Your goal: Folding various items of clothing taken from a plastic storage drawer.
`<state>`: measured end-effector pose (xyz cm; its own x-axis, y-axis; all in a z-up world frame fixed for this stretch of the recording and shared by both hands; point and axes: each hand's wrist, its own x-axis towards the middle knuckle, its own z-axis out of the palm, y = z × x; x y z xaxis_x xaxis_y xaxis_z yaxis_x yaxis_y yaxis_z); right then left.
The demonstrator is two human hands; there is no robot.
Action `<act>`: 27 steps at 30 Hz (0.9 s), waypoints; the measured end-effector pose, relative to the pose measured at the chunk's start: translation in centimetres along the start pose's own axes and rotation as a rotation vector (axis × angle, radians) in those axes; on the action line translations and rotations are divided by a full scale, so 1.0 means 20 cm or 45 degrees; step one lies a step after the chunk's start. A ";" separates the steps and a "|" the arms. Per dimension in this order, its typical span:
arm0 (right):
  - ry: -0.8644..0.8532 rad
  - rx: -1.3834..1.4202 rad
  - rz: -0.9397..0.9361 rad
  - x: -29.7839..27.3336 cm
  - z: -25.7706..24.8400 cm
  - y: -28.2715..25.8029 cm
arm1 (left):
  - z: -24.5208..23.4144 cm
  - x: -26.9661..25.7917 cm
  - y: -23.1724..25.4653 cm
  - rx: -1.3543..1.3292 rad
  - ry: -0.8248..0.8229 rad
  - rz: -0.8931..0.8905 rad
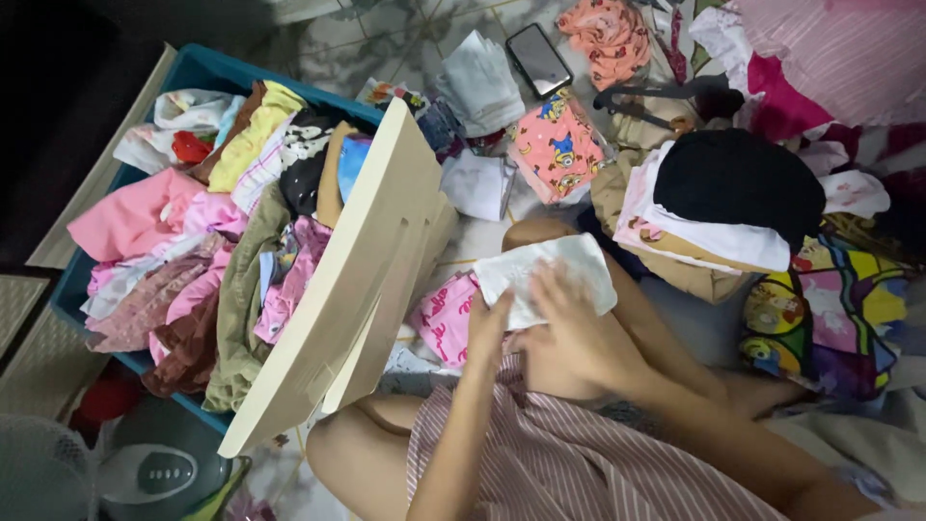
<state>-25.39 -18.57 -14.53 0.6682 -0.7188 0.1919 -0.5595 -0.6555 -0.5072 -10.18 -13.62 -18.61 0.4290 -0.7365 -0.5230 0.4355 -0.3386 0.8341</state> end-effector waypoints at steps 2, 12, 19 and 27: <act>0.033 0.120 -0.036 -0.05 0.06 -0.01 | -0.01 -0.03 -0.04 -0.072 -0.077 -0.039; -0.178 0.889 0.533 -0.30 0.18 0.50 | -0.19 -0.02 -0.07 0.643 -0.292 0.763; -0.034 1.018 0.656 -0.18 0.00 0.37 | 0.00 -0.05 -0.01 0.602 -0.361 0.873; 0.117 0.621 0.862 -0.20 0.17 0.49 | 0.10 0.07 -0.13 1.022 0.090 0.567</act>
<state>-31.81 -21.35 -23.00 0.2101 -0.9507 -0.2281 -0.5363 0.0830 -0.8399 -12.28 -14.85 -21.10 0.4842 -0.8677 -0.1122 -0.4497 -0.3568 0.8188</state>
